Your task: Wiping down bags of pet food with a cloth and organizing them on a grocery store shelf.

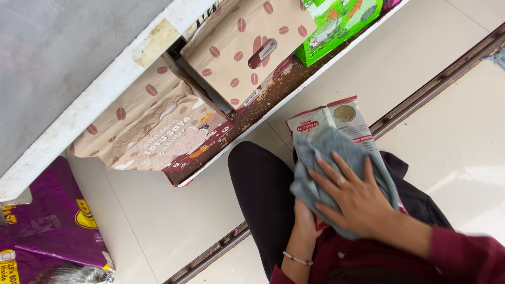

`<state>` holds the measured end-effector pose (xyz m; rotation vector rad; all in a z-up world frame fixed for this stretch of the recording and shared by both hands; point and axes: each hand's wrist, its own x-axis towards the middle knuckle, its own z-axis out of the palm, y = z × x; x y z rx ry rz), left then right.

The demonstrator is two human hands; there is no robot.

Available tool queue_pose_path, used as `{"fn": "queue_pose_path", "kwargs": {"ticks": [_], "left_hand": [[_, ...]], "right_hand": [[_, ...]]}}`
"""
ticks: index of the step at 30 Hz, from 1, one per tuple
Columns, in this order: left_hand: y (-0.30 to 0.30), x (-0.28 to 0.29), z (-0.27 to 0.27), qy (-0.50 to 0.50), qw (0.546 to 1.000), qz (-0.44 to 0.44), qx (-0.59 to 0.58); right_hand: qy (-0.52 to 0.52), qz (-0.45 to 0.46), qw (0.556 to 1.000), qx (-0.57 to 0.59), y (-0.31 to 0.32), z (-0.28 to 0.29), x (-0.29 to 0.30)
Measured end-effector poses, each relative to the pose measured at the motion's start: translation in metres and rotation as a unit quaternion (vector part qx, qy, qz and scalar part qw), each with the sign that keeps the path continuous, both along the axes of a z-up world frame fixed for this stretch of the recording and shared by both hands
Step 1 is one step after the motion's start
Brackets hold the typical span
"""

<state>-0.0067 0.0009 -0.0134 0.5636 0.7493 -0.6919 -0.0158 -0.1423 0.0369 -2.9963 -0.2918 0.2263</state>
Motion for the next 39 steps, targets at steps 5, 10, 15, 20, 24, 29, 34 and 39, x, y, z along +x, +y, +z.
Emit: {"fn": "queue_pose_path", "kwargs": {"ticks": [5, 10, 15, 20, 24, 29, 34, 39], "left_hand": [[-0.002, 0.0, -0.024, -0.01, 1.0, 0.008, -0.015], [-0.003, 0.008, 0.001, -0.015, 1.0, 0.0, -0.001], [-0.004, 0.011, 0.02, -0.036, 0.999, -0.033, 0.009], [0.001, 0.007, 0.015, -0.022, 0.998, -0.005, -0.059], [0.001, 0.009, 0.013, -0.042, 0.996, -0.03, -0.073], [0.0, 0.01, -0.005, -0.062, 0.994, -0.013, -0.094], [-0.005, 0.016, 0.028, -0.036, 0.999, -0.01, -0.006], [-0.006, 0.011, 0.019, -0.005, 0.999, -0.007, 0.045]], "right_hand": [[-0.176, 0.12, 0.976, -0.036, -0.029, -0.018, -0.013], [0.058, -0.02, 0.991, 0.121, -0.054, -0.02, 0.092], [0.089, -0.174, 0.948, 0.252, -0.071, -0.043, 0.126], [0.042, -0.087, 0.993, 0.071, -0.055, -0.021, 0.029], [-0.071, 0.012, 0.997, -0.031, -0.034, -0.012, -0.048], [0.029, 0.031, 0.999, 0.032, -0.039, -0.011, 0.004], [0.115, -0.08, 0.988, 0.067, -0.042, -0.025, 0.122], [0.082, -0.059, 0.995, 0.019, -0.004, -0.031, 0.142]]}}
